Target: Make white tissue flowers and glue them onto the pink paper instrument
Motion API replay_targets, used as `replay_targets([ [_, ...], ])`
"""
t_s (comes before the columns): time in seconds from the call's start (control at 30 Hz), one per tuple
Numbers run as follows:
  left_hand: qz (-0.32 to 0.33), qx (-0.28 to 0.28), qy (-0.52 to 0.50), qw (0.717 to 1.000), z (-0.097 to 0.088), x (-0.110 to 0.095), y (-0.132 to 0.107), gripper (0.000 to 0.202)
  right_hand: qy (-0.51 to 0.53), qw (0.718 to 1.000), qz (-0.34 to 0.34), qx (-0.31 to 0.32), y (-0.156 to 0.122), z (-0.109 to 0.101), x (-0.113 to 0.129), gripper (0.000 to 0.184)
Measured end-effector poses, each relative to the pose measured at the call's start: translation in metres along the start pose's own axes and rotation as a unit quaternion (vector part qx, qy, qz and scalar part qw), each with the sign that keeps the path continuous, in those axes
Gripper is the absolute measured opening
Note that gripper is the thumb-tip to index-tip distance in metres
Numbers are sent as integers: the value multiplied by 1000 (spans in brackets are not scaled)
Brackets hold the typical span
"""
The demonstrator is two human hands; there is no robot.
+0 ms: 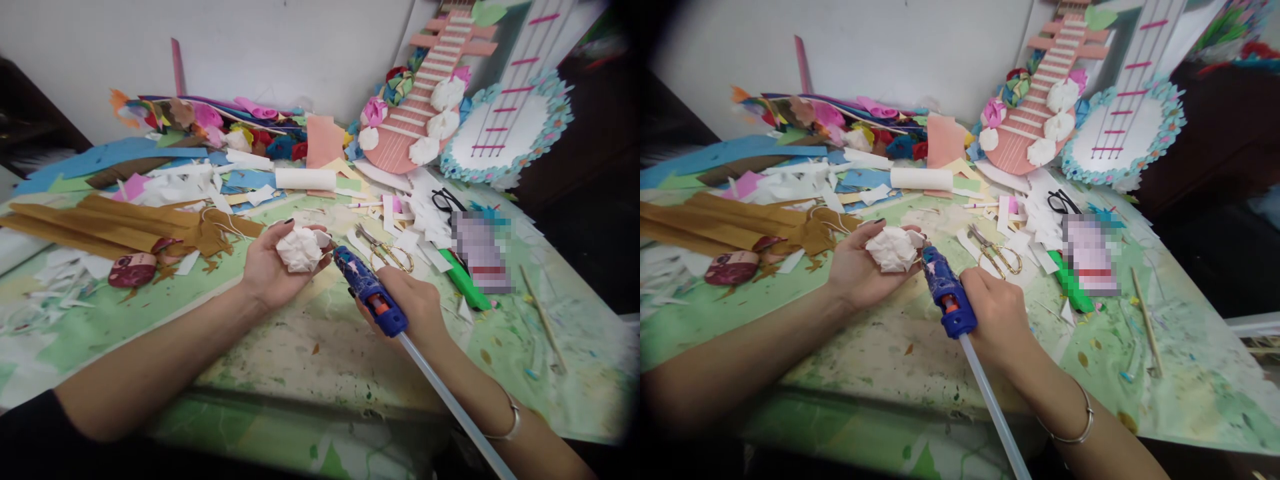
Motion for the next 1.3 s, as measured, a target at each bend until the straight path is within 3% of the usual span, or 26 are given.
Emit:
replay_targets([
  [0.47, -20, 6, -20, 1000, -3, 4, 2, 36, 47, 998, -2, -49, 4, -21, 3, 15],
  [1.3, -16, -18, -12, 1000, -3, 3, -1, 34, 44, 998, 0, -38, 5, -20, 4, 18],
])
Point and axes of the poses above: each hand's wrist, its own y-axis towards the middle knuckle, its own z-axis out of the palm, x = y × z, the point moved 10 cm from there along y, towards the middle knuckle, and after that the axes turned 3 degrees about -x, right-handed, at the moved point
